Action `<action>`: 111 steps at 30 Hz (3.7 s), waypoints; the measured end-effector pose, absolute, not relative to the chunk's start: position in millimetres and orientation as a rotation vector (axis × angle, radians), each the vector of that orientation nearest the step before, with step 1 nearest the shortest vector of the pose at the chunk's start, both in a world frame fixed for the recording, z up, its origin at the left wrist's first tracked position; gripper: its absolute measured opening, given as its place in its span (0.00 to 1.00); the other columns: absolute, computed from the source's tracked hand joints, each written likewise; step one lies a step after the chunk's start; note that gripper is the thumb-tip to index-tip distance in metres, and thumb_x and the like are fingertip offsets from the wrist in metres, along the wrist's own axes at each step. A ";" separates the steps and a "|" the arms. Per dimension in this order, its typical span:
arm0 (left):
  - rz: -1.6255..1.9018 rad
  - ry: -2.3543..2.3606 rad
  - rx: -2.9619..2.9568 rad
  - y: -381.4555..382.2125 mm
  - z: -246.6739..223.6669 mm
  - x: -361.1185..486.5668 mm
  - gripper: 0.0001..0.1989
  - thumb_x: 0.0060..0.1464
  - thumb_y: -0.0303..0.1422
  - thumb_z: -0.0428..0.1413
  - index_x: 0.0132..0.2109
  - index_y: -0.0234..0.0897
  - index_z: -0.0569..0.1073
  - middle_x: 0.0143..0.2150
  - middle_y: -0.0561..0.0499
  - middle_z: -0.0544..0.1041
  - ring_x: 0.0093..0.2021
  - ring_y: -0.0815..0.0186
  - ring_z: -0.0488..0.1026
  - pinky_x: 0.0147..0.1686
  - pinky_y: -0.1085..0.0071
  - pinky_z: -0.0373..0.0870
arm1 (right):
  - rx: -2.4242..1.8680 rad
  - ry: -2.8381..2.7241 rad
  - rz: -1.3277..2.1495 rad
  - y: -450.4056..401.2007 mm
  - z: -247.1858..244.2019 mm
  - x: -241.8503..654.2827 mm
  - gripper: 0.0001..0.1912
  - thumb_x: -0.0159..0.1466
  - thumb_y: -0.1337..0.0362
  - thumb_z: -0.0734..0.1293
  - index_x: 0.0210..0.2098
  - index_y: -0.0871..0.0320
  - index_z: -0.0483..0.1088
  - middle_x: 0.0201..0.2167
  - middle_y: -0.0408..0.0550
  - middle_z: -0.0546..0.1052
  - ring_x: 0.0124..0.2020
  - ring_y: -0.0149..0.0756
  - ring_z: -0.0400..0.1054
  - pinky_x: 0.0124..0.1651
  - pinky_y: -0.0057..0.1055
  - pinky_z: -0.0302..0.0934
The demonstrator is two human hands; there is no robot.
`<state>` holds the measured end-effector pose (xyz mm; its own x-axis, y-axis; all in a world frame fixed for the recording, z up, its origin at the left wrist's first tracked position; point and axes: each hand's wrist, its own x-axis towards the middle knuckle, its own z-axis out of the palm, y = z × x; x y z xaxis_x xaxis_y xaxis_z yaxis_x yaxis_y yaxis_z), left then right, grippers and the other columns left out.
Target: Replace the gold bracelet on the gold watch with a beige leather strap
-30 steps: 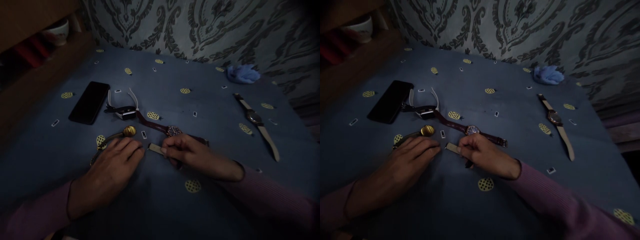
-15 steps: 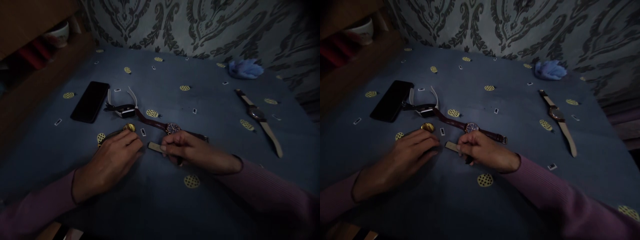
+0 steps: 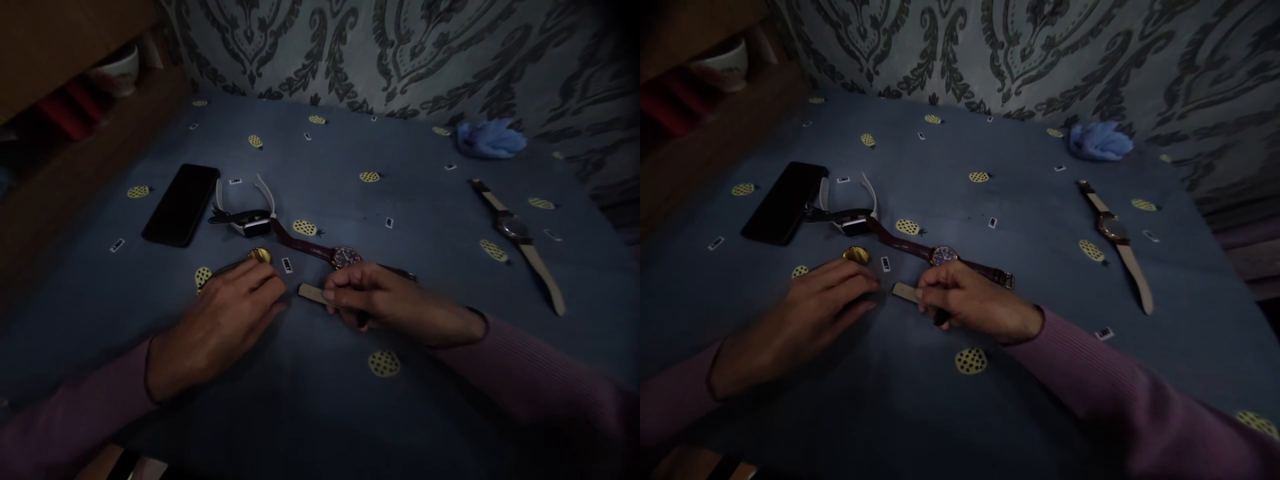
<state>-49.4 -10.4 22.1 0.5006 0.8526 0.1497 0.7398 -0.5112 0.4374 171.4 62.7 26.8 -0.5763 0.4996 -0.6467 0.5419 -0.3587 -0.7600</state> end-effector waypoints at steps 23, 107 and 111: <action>0.436 1.721 2.186 15.6 21.5 -59.9 0.08 0.63 0.34 0.48 0.35 0.36 0.63 0.34 0.50 0.68 0.35 0.61 0.66 0.33 0.66 0.61 | 1.570 1.366 -2.717 46.3 21.9 188.7 0.14 0.57 0.56 0.71 0.25 0.61 0.71 0.11 0.34 0.61 0.11 0.17 0.42 0.13 0.19 0.32; 0.087 0.720 1.197 20.9 31.0 -58.9 0.12 0.63 0.39 0.51 0.37 0.34 0.70 0.25 0.54 0.71 0.19 0.75 0.63 0.18 0.79 0.55 | 1.471 1.627 -2.505 7.4 27.1 195.3 0.17 0.63 0.51 0.67 0.27 0.59 0.69 0.14 0.35 0.60 0.16 0.22 0.47 0.18 0.23 0.40; 0.083 0.714 1.190 20.4 30.9 -58.8 0.12 0.63 0.38 0.51 0.37 0.34 0.70 0.25 0.55 0.71 0.19 0.75 0.63 0.18 0.79 0.56 | 1.478 1.613 -2.498 7.2 27.1 195.5 0.18 0.63 0.51 0.67 0.27 0.59 0.69 0.14 0.35 0.60 0.16 0.22 0.47 0.17 0.23 0.39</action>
